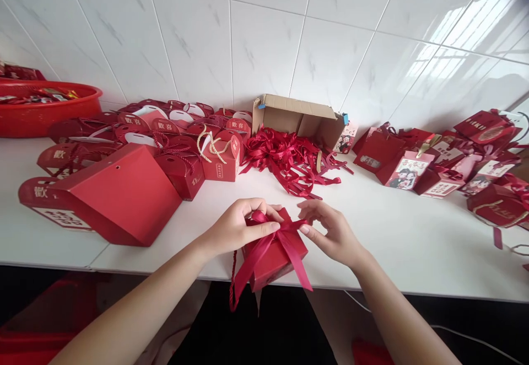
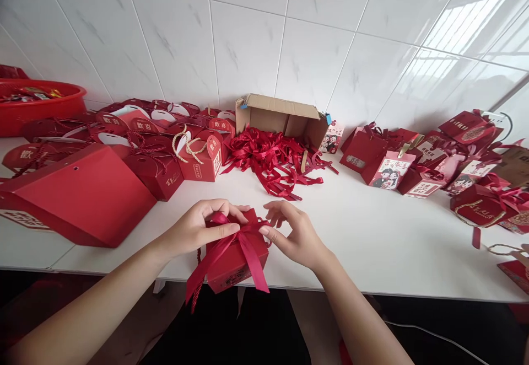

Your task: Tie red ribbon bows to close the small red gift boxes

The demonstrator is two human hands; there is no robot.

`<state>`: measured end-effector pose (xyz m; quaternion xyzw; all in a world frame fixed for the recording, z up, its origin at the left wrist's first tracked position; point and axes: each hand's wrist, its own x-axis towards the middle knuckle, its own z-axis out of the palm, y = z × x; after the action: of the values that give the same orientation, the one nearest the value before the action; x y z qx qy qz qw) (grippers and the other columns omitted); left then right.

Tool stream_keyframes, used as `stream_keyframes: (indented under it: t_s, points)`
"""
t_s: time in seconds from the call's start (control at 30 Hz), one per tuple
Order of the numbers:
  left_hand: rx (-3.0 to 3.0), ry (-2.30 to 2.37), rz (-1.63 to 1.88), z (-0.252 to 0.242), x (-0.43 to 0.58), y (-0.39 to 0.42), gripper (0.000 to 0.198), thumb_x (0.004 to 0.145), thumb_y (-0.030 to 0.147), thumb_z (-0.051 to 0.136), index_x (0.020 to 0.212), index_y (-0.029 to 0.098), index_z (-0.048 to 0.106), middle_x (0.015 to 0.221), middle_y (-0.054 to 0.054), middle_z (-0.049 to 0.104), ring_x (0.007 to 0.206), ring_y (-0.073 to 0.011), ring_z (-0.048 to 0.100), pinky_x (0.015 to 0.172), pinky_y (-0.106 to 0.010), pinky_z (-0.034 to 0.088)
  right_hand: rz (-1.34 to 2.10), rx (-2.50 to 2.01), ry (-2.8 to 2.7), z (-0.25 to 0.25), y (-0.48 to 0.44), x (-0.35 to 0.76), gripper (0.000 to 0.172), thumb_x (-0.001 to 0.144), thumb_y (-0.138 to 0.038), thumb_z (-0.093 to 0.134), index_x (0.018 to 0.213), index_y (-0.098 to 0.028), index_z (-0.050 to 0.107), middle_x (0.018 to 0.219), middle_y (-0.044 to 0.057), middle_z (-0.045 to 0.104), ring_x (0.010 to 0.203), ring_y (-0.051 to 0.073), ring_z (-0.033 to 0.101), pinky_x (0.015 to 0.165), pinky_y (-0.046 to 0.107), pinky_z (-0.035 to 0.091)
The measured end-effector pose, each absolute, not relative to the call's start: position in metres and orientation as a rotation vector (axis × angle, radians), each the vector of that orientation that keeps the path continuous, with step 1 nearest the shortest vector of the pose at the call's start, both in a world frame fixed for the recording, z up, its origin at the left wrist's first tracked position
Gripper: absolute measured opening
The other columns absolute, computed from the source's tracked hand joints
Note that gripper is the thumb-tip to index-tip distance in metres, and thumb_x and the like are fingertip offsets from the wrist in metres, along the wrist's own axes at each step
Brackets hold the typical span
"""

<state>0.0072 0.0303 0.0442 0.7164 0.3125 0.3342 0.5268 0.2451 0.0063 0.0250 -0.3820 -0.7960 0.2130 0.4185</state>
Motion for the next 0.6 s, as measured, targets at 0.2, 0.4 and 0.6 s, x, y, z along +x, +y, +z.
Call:
stream_keyframes:
  t_s: [0.2, 0.4, 0.6]
  points:
    - [1.802, 0.815, 0.812, 0.0490, 0.0104, 0.0267, 0.016, 0.077, 0.030, 0.074, 0.075, 0.020, 0.062, 0.105, -0.007, 0.075, 0.126, -0.0290, 0.056, 0.104, -0.040, 0.043, 0.535, -0.884, -2.048, 0.0281, 0.0048, 0.2419, 0.021, 0.096, -0.027, 0.051, 0.077, -0.019, 0.056, 0.071, 0.003, 0.060, 0.064, 0.014, 0.055, 0.060, 0.028, 0.048]
    - [1.815, 0.847, 0.761, 0.0529, 0.0099, 0.0265, 0.018, 0.073, 0.029, 0.078, 0.069, 0.020, 0.063, 0.095, -0.006, 0.076, 0.126, -0.0297, 0.055, 0.106, -0.040, 0.041, 0.536, -0.835, -2.042, 0.0317, 0.0025, 0.2392, 0.018, 0.094, -0.024, 0.052, 0.077, -0.019, 0.057, 0.071, 0.004, 0.060, 0.063, 0.014, 0.055, 0.058, 0.028, 0.047]
    - [1.736, 0.788, 0.797, 0.0523, 0.0084, 0.0241, 0.022, 0.081, 0.031, 0.069, 0.067, 0.021, 0.057, 0.088, -0.004, 0.075, 0.123, -0.0283, 0.059, 0.103, -0.042, 0.045, 0.523, -0.835, -2.022, 0.0283, -0.0002, 0.2412, 0.019, 0.094, -0.025, 0.052, 0.078, -0.019, 0.059, 0.072, 0.005, 0.060, 0.064, 0.015, 0.055, 0.057, 0.028, 0.048]
